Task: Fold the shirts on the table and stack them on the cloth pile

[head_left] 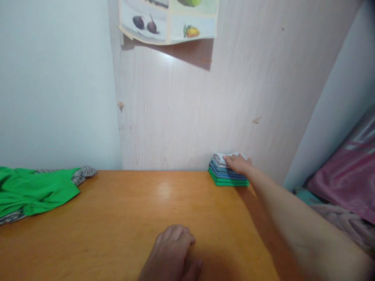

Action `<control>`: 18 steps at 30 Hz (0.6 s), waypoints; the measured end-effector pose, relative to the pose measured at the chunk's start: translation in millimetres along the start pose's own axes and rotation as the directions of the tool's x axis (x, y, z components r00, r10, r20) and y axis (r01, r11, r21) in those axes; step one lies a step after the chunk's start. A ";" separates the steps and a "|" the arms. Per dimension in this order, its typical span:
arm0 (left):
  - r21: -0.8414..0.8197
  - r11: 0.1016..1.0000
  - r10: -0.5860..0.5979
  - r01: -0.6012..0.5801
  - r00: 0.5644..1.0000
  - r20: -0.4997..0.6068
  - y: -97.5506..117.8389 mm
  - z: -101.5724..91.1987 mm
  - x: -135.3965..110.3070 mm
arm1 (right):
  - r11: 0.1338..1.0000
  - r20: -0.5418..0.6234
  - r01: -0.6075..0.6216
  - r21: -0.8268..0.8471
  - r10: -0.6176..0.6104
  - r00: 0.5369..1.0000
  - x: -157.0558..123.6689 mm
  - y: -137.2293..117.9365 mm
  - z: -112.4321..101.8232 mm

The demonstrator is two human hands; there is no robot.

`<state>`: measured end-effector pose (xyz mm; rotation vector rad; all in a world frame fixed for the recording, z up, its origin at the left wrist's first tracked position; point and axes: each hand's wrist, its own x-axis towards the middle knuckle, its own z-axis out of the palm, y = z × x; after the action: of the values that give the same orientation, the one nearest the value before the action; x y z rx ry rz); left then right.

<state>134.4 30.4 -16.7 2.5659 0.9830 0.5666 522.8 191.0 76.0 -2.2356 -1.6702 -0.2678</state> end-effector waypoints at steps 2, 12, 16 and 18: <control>-0.005 1.000 -0.002 0.002 1.000 -0.012 -0.9 1.0 0.1 | 1.000 -0.024 -0.005 0.002 0.005 1.000 -2.6 -0.6 -2.0; -0.067 0.998 -0.016 0.010 0.997 -0.078 3.9 -1.8 -2.0 | 0.957 -0.465 0.086 0.278 0.056 0.884 -106.2 -31.8 47.2; -0.085 0.995 -0.050 0.041 0.994 -0.098 7.8 -2.7 -2.4 | 0.852 -0.408 0.172 0.495 0.052 0.912 -153.1 -56.3 72.2; -0.086 0.995 -0.061 0.051 0.992 -0.114 9.9 -3.4 -2.3 | 0.793 -0.360 0.164 0.587 0.074 0.930 -170.5 -70.5 74.1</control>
<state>136.7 22.5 -9.9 2.4478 1.0431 0.7336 401.9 84.6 -40.7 -1.5480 -1.3534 -0.1172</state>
